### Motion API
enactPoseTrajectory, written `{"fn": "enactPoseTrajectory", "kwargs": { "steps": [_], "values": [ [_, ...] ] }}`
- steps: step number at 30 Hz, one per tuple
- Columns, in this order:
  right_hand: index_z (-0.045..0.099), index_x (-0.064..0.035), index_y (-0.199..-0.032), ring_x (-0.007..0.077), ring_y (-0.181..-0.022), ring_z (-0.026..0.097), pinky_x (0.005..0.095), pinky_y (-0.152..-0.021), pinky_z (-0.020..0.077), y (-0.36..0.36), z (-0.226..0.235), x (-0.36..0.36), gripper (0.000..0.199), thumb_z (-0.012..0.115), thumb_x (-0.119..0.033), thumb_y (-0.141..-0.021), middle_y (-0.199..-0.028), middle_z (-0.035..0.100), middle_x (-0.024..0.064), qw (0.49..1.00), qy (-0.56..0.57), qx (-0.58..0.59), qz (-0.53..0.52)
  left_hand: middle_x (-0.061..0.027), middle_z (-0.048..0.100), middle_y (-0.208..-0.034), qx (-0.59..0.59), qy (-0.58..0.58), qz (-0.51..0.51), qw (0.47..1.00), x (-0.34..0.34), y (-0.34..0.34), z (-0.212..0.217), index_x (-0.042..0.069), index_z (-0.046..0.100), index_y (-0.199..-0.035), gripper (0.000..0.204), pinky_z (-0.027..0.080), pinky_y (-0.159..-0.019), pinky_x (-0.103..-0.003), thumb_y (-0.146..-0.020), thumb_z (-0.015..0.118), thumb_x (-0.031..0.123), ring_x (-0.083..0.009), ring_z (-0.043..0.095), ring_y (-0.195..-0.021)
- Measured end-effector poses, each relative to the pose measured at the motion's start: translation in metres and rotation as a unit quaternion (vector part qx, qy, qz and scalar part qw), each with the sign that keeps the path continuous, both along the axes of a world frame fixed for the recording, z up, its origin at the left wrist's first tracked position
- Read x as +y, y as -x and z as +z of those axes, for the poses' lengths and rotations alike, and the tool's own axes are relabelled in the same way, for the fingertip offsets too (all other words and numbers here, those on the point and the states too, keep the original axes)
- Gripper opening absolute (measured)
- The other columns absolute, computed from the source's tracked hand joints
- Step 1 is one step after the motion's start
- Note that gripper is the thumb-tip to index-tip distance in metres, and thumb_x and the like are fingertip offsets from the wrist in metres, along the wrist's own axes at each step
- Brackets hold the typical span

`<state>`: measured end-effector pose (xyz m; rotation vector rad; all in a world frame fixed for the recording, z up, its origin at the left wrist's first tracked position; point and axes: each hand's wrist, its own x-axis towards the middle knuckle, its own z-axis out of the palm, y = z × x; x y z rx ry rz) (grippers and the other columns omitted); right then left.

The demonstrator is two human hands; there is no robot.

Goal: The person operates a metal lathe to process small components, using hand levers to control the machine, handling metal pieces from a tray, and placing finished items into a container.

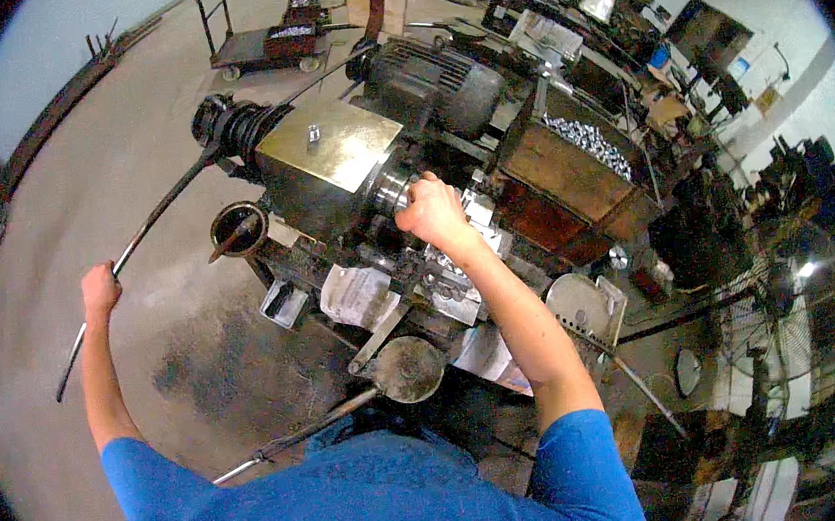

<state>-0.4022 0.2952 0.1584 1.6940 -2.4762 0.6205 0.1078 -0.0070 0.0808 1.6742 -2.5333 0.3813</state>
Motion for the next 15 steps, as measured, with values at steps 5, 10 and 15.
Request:
{"fn": "enactPoseTrajectory", "kwargs": {
  "steps": [5, 10, 15],
  "values": [
    [0.059, -0.0037, -0.07, 0.0398, -0.097, 0.054, 0.039, -0.08, 0.0464, -0.005, 0.03, 0.063, 0.019, 0.061, -0.014, -0.053, -0.121, 0.047, 0.0229, 0.986, 0.158, -0.031, 0.049, -0.0155, 0.061, -0.093, 0.452, 0.189, -0.195, 0.85, 0.073, 0.092, -0.029, 0.004, 0.058, -0.105, 0.028, 0.047, -0.073, -0.035, -0.079, 0.057, 0.014, -0.029, 0.06, -0.085],
    [0.06, -0.0039, -0.076, 0.0368, -0.105, 0.051, 0.0368, -0.085, 0.0444, 0.01, 0.027, 0.176, 0.024, 0.063, -0.011, -0.053, -0.125, 0.046, 0.0203, 0.989, 0.117, -0.072, -0.047, -0.0246, 0.059, -0.093, 0.232, -0.266, -0.073, 0.933, 0.129, 0.171, -0.202, 0.003, 0.057, -0.103, 0.048, 0.046, -0.079, -0.042, -0.065, 0.07, 0.029, -0.0381, 0.056, -0.092],
    [0.063, -0.0019, -0.078, 0.0352, -0.095, 0.057, 0.0356, -0.079, 0.0463, 0.047, -0.006, 0.323, 0.026, 0.064, -0.014, -0.054, -0.112, 0.055, 0.0191, 0.96, 0.056, -0.103, -0.254, -0.0105, 0.063, -0.079, -0.166, -0.18, -0.306, 0.92, 0.109, 0.222, -0.16, 0.01, 0.061, -0.082, 0.019, 0.049, -0.063, -0.039, -0.063, 0.062, 0.015, -0.0269, 0.062, -0.078]
  ]
}}
